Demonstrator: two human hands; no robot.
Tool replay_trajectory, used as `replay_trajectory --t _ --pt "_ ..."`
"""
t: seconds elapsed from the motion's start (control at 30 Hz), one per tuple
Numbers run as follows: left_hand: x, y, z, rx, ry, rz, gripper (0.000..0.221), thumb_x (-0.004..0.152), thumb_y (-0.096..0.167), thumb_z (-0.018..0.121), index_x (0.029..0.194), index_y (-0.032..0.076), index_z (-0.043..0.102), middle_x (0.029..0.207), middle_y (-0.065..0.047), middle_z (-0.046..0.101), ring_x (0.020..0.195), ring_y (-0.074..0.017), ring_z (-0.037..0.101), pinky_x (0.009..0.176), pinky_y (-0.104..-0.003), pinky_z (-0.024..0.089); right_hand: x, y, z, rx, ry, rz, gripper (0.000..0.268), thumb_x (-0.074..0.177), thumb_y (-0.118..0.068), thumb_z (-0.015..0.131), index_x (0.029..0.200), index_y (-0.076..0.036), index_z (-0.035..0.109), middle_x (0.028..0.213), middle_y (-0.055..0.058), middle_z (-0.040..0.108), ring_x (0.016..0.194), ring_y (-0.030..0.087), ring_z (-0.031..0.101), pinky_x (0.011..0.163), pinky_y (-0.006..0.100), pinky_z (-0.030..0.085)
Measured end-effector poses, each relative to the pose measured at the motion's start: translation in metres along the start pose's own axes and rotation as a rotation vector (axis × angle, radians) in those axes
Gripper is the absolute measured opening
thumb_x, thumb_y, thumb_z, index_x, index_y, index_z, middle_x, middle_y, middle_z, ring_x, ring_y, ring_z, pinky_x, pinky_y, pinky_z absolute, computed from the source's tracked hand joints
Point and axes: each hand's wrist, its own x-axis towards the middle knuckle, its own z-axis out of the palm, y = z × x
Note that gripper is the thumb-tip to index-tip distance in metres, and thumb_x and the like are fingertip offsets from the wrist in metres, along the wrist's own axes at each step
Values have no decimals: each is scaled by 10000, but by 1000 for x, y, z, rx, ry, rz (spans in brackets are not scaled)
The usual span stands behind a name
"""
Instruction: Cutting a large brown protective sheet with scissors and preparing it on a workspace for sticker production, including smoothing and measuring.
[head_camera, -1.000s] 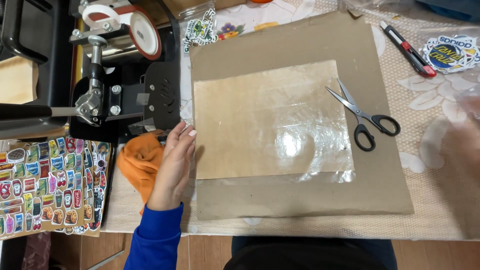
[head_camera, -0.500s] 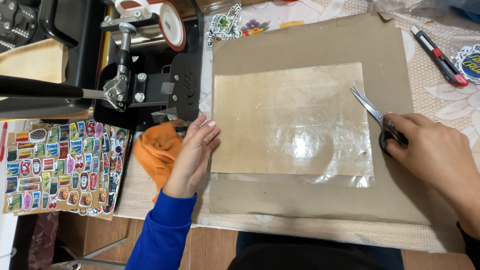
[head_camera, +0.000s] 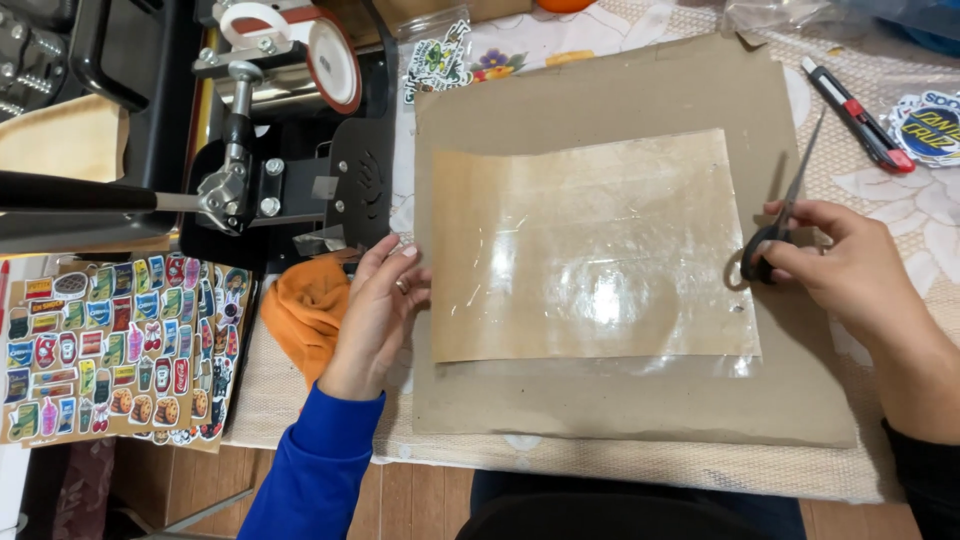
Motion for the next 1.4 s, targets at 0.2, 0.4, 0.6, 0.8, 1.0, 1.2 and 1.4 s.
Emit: replay_trajectory --t 0.2,0.4,0.6,0.8,1.0,1.2,1.4 --pt "-7 4 19 232 -165 -192 327 825 181 699 1101 77 560 1114 -99 641 1057 -216 633 924 -337 519 -6 -18 4 148 9 113 315 883 -30 721 1187 -34 637 1024 122 656 867 214 642 674 287 535" --pt "23 -8 11 245 -518 -386 468 797 97 614 1244 -40 600 1188 -178 687 1070 -302 666 908 -407 551 3 -8 -3 270 -34 125 199 955 -54 685 1147 -19 645 718 103 493 636 167 496 554 338 493" --pt "45 -16 10 205 -619 -473 470 806 69 652 1260 -28 577 1241 -200 667 1113 -327 660 946 -424 553 18 12 -8 318 -66 109 203 957 -106 685 1149 -50 654 823 64 556 600 111 481 557 251 419" --pt "36 -8 10 648 -900 -143 393 943 164 628 1317 46 603 1051 4 658 889 -103 591 704 -229 456 37 48 -16 336 105 -182 271 1025 -124 672 1288 -77 625 964 43 637 652 95 556 604 214 511" --pt "-1 -14 19 663 -691 401 507 970 301 568 1394 29 521 1360 -95 610 1292 -230 557 1112 -363 438 54 82 -33 467 444 -502 219 1176 -210 652 1330 -95 547 1047 55 595 704 105 557 643 211 483" --pt "-9 -58 24 549 -235 468 368 915 372 682 831 92 458 888 1 441 846 -110 415 801 -288 297 5 13 -2 480 324 -472 165 1038 -72 685 1163 -80 578 1102 92 639 745 143 673 629 228 553" --pt "-14 -82 39 423 -113 433 692 926 314 743 507 193 206 533 99 210 488 -54 251 464 -288 174 -14 -22 11 535 220 -655 218 973 -39 659 1155 -31 539 1153 193 615 743 216 683 680 266 571"
